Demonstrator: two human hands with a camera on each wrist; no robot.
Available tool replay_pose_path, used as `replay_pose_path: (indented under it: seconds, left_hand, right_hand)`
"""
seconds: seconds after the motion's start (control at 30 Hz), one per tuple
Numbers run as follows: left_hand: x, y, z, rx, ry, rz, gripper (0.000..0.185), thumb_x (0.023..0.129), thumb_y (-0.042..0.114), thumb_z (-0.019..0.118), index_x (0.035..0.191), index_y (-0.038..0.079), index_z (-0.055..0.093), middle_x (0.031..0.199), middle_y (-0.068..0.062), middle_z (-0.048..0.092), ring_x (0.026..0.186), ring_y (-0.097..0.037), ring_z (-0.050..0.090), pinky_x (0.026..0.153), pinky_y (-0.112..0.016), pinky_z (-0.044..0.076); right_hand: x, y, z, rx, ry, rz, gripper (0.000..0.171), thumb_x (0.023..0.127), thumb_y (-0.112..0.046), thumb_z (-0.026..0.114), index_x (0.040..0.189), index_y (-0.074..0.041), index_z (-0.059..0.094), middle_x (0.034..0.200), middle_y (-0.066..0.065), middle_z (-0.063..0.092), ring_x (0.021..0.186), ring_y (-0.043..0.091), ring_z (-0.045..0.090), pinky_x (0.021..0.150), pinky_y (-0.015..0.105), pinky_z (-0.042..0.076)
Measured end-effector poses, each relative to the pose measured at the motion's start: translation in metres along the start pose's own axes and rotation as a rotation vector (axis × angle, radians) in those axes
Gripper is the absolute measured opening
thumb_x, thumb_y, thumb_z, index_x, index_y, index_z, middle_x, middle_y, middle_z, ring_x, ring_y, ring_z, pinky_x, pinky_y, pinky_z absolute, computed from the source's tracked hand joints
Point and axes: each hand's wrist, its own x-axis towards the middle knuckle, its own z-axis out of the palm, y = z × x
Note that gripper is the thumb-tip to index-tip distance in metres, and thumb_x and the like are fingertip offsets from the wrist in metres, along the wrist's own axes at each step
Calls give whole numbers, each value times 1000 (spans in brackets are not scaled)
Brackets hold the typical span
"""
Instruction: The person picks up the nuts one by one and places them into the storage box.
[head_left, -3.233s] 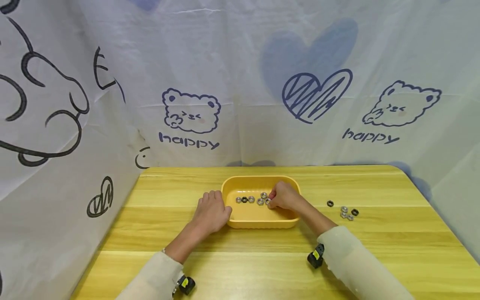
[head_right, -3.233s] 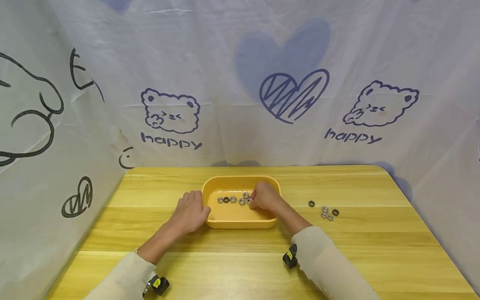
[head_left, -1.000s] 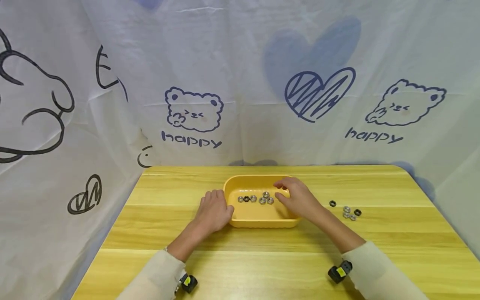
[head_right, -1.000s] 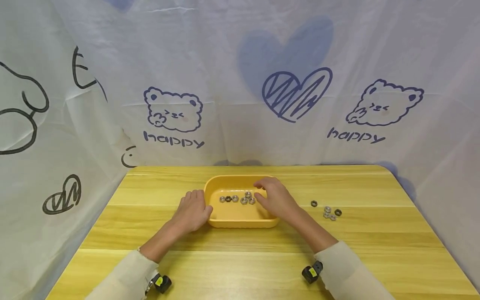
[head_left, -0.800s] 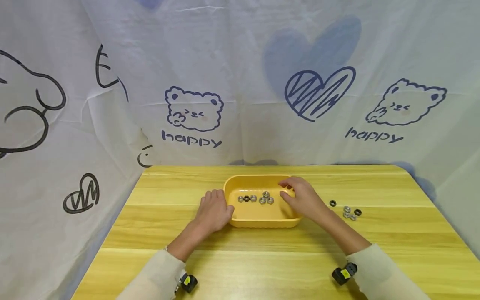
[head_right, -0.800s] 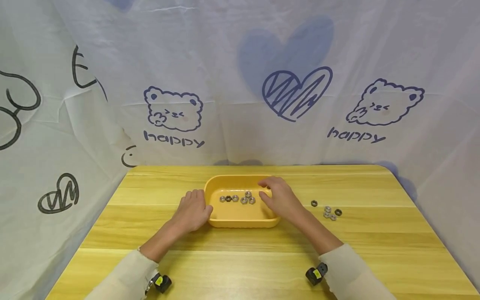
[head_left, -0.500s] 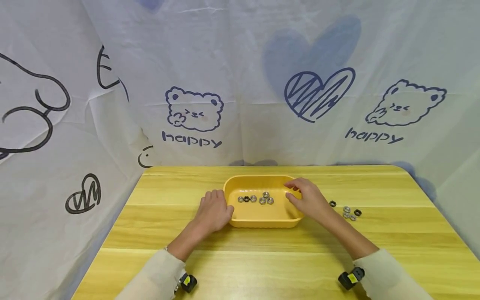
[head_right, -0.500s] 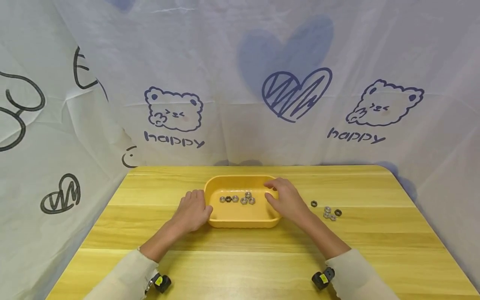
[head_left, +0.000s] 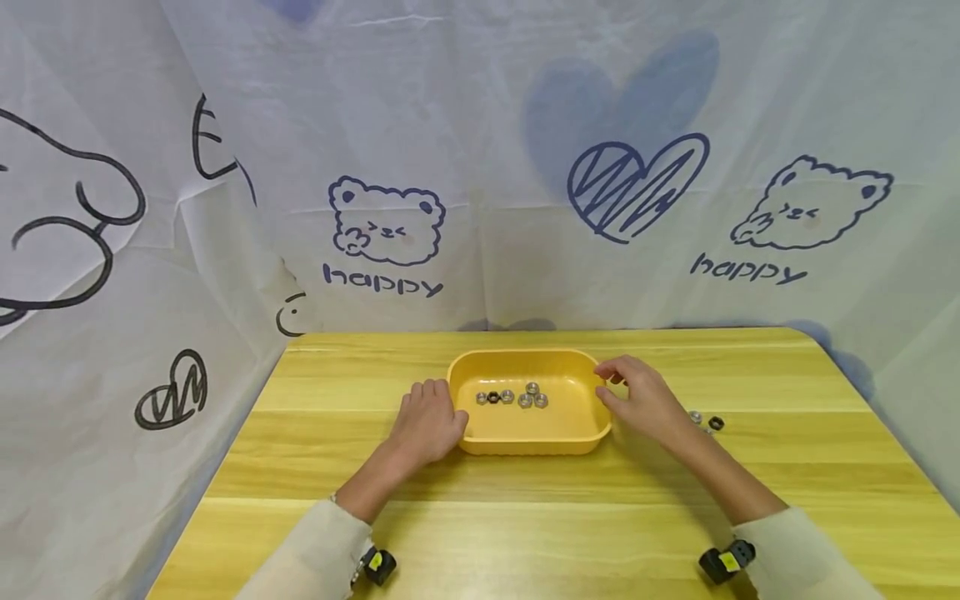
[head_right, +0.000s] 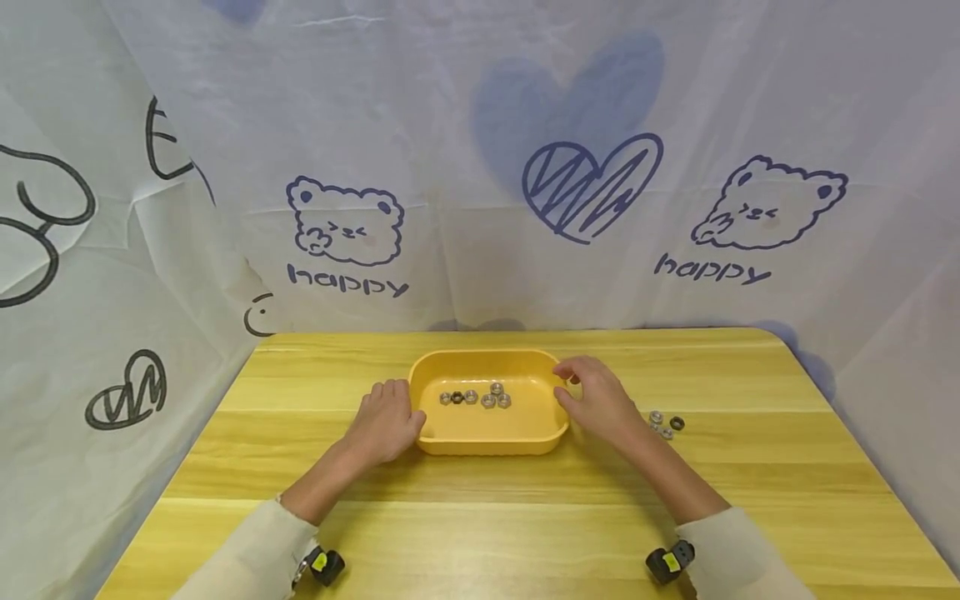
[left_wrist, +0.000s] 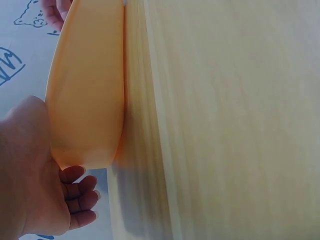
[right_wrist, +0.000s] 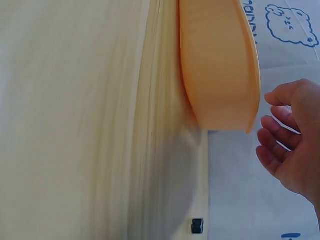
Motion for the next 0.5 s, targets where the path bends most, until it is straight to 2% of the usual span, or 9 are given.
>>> replay_pose_path:
  seconds: [0.23,0.5]
  left_hand:
    - [1,1,0,3,-8,-8,29,96,28,46,103,0,49,92,-12,47,85,-28,38,77,-36,30]
    - [3,2,-1,-1,-11,-13,30,96,28,47,104,0,50,93,-12,46,86,-28,38,78,-37,31]
  right_hand:
    - [-6,12,-9,4,-9,35,30,94,-11,71,122,0,67,116,17,70,102,33,66,86,49,55]
    - [-10,21,-17,-11,-15,32,31,94,-10,71,123,1,66,115,18,70,101,34,66,86,51,56]
